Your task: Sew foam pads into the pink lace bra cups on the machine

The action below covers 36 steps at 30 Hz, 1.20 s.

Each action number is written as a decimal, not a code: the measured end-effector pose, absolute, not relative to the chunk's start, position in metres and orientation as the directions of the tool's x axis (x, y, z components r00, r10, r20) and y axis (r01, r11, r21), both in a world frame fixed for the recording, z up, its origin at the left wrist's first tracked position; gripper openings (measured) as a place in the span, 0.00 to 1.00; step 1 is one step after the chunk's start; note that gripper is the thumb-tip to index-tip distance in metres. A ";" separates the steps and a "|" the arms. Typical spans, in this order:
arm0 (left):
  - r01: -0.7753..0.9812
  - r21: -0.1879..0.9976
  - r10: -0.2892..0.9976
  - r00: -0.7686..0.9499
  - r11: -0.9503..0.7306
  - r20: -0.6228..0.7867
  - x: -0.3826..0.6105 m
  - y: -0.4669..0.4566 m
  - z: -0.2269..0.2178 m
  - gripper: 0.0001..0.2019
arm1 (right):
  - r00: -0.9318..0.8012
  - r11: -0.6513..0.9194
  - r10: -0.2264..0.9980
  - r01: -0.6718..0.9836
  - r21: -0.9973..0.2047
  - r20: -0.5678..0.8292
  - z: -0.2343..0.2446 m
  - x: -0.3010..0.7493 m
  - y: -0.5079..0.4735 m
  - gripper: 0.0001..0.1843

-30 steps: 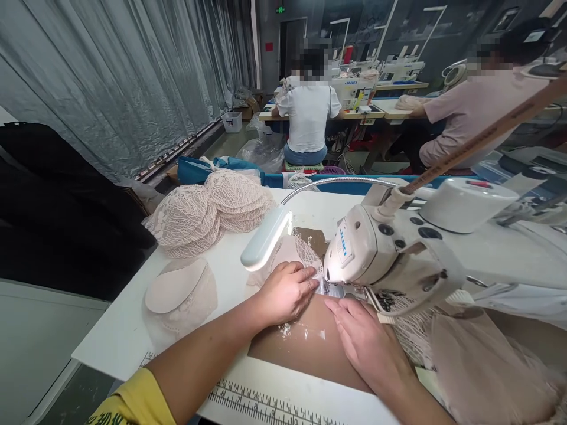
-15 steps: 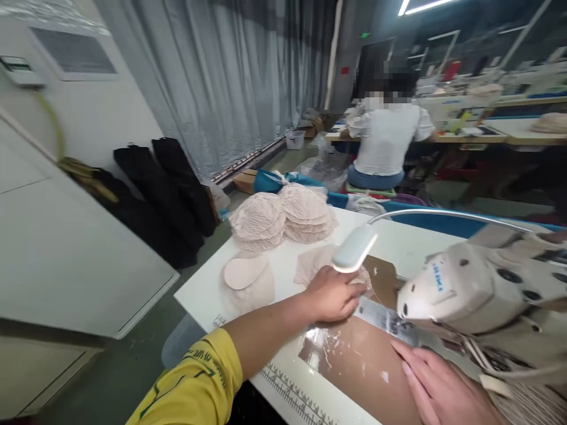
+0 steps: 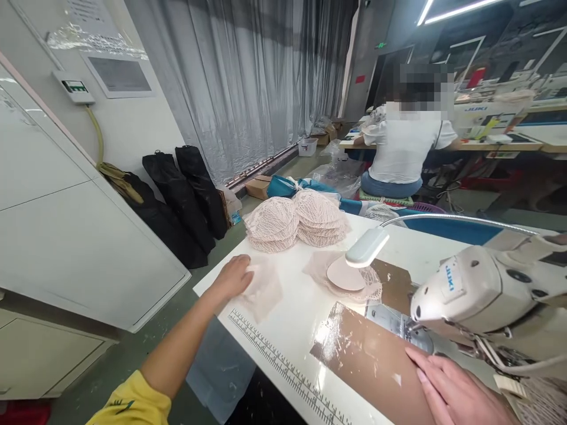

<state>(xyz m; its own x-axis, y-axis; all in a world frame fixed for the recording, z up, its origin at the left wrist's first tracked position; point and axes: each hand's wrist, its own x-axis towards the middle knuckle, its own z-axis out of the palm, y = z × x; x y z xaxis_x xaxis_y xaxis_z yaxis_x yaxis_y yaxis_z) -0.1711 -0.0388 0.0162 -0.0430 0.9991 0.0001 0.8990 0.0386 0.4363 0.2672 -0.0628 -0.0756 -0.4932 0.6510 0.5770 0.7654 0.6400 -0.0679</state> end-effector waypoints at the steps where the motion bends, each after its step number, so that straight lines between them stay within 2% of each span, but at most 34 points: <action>1: 0.874 0.486 1.000 0.011 0.001 -0.021 -0.169 -0.046 0.013 0.09 | -0.490 0.635 0.659 0.769 -0.073 0.571 -0.074 0.266 -0.063 0.15; 3: 0.806 0.587 0.989 0.138 -0.077 -0.060 -0.152 -0.058 0.012 0.11 | -0.457 0.603 0.685 0.792 -0.090 0.567 -0.069 0.263 -0.065 0.15; 5: 0.653 0.744 0.937 0.332 -0.143 -0.111 -0.122 -0.064 0.015 0.13 | -0.403 0.558 0.733 0.817 -0.145 0.548 -0.061 0.260 -0.070 0.15; 7: 0.359 0.926 0.792 0.595 -0.115 -0.132 -0.086 -0.063 0.019 0.19 | -0.318 0.491 0.801 0.834 -0.253 0.507 -0.049 0.257 -0.078 0.13; 9: 0.245 0.965 0.688 0.716 -0.090 -0.118 -0.050 -0.055 0.018 0.26 | -0.218 0.425 0.851 0.821 -0.382 0.478 -0.037 0.254 -0.086 0.11; 11: 0.305 0.940 0.672 0.729 -0.150 -0.129 -0.017 -0.044 0.012 0.31 | -0.226 0.469 0.852 0.731 -0.495 0.473 -0.027 0.251 -0.092 0.09; 13: 0.381 0.891 0.669 0.733 -0.248 -0.128 0.010 -0.032 0.004 0.32 | -0.370 0.554 0.831 0.620 -0.556 0.415 -0.021 0.249 -0.095 0.09; 15: 0.425 0.840 0.661 0.743 -0.337 -0.111 0.028 -0.021 -0.004 0.32 | -0.500 0.590 0.805 0.615 -0.524 0.320 -0.019 0.247 -0.095 0.11; 17: 0.469 0.789 0.685 0.724 -0.398 -0.085 0.037 -0.012 -0.007 0.29 | -0.533 0.587 0.807 0.670 -0.454 0.256 -0.020 0.244 -0.095 0.12; 20: 0.536 0.738 0.741 0.668 -0.411 -0.072 0.038 -0.002 -0.008 0.19 | -0.503 0.561 0.827 0.710 -0.426 0.251 -0.022 0.241 -0.094 0.15; 23: 0.562 0.727 0.748 0.656 -0.394 -0.102 0.034 0.005 -0.006 0.05 | -0.479 0.544 0.839 0.724 -0.424 0.259 -0.023 0.239 -0.094 0.17; 24: 0.566 0.727 0.744 0.658 -0.389 -0.114 0.034 0.006 -0.005 0.03 | -0.466 0.535 0.845 0.732 -0.422 0.264 -0.023 0.239 -0.094 0.18; 26: 0.558 0.733 0.731 0.671 -0.390 -0.122 0.036 0.008 -0.004 0.04 | -0.429 0.512 0.858 0.752 -0.415 0.282 -0.024 0.240 -0.094 0.19; 31: 0.500 0.750 0.678 0.729 -0.434 -0.093 0.051 0.009 -0.002 0.03 | -0.359 0.471 0.873 0.795 -0.382 0.329 -0.028 0.243 -0.092 0.14; 36: 0.526 0.703 0.730 0.683 -0.479 -0.013 0.060 0.015 -0.004 0.05 | -0.331 0.444 0.879 0.829 -0.339 0.342 -0.031 0.243 -0.090 0.19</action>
<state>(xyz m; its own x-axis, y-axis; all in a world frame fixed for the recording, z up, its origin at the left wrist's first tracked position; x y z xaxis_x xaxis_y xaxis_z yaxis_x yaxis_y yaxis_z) 0.0596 0.0151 -0.0038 0.6834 0.7300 -0.0134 0.5256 -0.4791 0.7030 0.2430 -0.0898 -0.0309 -0.3314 0.8793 0.3420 0.8295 0.4443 -0.3385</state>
